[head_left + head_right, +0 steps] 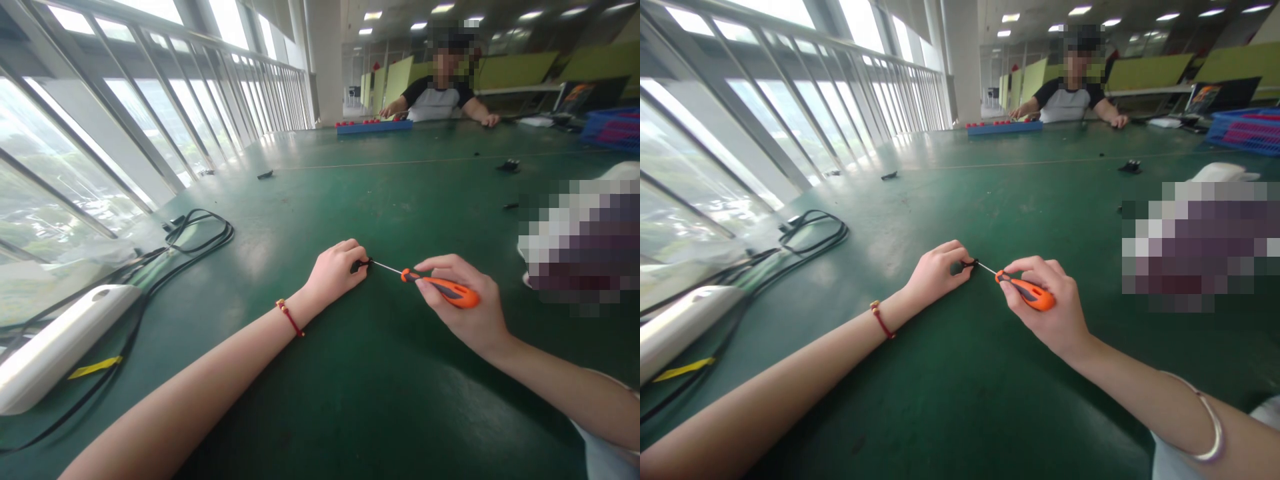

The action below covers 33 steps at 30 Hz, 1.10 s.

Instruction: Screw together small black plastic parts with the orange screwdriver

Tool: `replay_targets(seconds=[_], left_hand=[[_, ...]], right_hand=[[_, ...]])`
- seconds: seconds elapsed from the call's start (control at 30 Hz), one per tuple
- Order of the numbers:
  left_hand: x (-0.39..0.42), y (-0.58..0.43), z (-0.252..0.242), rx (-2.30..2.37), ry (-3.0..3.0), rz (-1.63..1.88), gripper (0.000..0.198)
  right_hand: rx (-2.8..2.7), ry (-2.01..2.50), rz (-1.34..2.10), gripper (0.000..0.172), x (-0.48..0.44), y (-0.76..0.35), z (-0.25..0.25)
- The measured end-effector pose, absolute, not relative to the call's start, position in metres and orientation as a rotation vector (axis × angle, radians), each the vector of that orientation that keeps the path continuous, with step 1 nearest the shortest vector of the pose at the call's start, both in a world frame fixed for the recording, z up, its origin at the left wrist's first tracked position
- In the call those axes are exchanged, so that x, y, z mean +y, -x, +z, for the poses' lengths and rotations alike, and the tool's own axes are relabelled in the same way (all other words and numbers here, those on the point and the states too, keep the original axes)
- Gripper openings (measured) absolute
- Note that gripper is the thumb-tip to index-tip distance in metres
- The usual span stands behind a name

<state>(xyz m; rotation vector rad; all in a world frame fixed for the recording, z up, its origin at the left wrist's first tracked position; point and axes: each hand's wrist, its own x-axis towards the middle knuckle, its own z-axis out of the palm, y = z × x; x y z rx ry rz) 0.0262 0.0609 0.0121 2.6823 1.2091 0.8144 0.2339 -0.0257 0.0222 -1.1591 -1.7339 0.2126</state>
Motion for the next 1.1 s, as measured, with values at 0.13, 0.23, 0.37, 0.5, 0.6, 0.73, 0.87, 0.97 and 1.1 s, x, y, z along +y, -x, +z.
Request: replay_targets(seconds=[0.13,0.23,0.37,0.5,0.6,0.73,0.87,0.97,1.1], left_hand=[[0.0615,-0.0258,0.0112,1.208,-2.681,0.810,0.009],[0.0617,-0.0255,0.0108,1.204,-2.683,0.816,0.009],[0.0616,-0.0255,0.0111,1.203,-2.675,0.814,0.008],[0.0614,-0.0254,0.0114,1.203,-2.669,0.816,0.009],[0.0614,-0.0254,0.0113,1.203,-2.674,0.815,0.008],[0.0611,-0.0259,0.0118,1.211,-2.668,0.816,0.008],[0.0606,-0.0263,0.0129,1.222,-2.649,0.811,0.008],[0.0604,-0.0262,0.0134,1.219,-2.645,0.807,0.008],[0.0611,-0.0256,0.0129,1.217,-2.641,0.817,0.008]], right_hand=[[-1.700,1.092,0.201,0.041,-0.0260,-0.2336,0.0229],[-1.752,1.171,0.224,0.021,-0.0264,-0.2340,0.0234],[-1.685,1.102,0.121,0.034,-0.0257,-0.2336,0.0233],[-1.754,1.167,0.202,0.022,-0.0252,-0.2328,0.0230],[-1.695,1.138,0.158,0.027,-0.0257,-0.2330,0.0223],[-1.708,1.128,0.270,0.034,-0.0263,-0.2339,0.0215],[-1.721,1.174,0.218,0.016,-0.0256,-0.2336,0.0220],[-1.687,1.076,0.229,0.041,-0.0250,-0.2334,0.0231],[-1.783,1.157,0.251,0.022,-0.0257,-0.2340,0.0235]])
